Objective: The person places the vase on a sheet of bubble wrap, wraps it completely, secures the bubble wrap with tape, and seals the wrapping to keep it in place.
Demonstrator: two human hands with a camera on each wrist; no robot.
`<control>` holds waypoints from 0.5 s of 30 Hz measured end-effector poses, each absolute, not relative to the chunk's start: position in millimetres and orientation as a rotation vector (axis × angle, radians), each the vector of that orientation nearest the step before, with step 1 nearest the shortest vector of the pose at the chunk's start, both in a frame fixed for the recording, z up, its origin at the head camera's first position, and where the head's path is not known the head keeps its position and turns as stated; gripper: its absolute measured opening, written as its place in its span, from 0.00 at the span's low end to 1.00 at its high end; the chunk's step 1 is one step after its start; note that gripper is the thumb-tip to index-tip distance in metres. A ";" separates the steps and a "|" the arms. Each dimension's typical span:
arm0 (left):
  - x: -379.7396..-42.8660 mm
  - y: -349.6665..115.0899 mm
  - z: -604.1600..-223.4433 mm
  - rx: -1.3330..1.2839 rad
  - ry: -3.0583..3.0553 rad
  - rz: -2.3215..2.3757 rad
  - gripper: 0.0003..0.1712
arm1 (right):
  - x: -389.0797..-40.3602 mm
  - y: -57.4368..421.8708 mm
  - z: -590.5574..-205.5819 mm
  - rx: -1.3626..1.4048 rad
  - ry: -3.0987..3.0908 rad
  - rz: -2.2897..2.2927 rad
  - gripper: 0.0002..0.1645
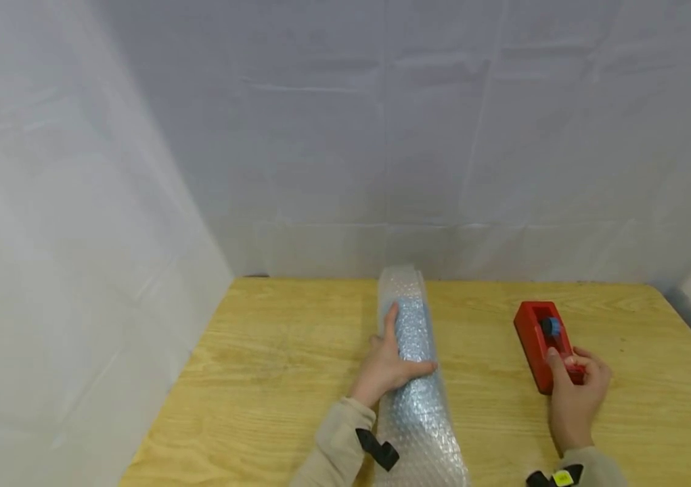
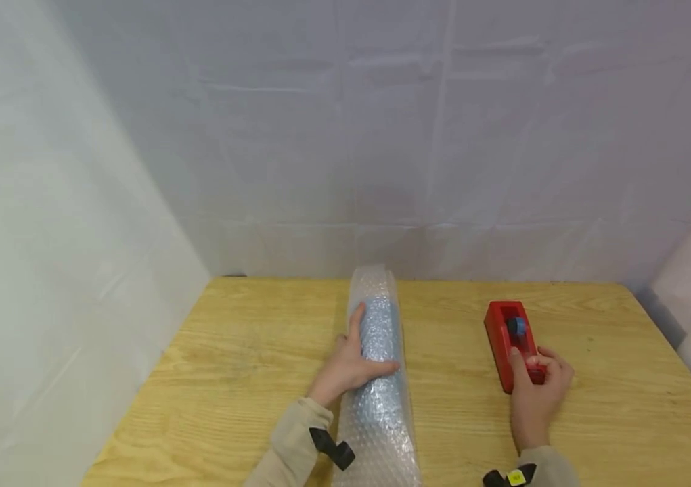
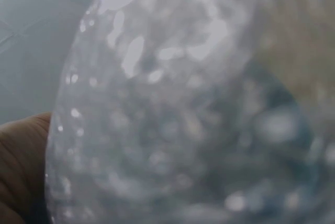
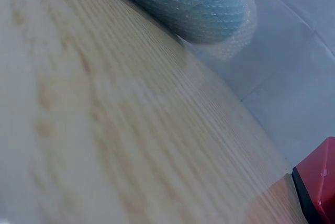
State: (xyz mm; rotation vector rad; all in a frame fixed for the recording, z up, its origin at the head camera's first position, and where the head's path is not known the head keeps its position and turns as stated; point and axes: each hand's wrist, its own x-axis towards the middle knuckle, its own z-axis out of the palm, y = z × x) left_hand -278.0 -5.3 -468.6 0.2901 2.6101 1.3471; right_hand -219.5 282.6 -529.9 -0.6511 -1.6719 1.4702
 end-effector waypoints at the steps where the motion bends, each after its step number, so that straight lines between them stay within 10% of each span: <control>1: -278.0 -4.5 -468.8 0.289 2.613 1.344 0.75 | -219.3 283.1 -529.9 -0.643 -1.666 1.474 0.17; 15: -277.0 -1.8 -469.7 0.294 2.611 1.333 0.75 | -213.1 283.8 -527.5 -0.621 -1.612 1.501 0.12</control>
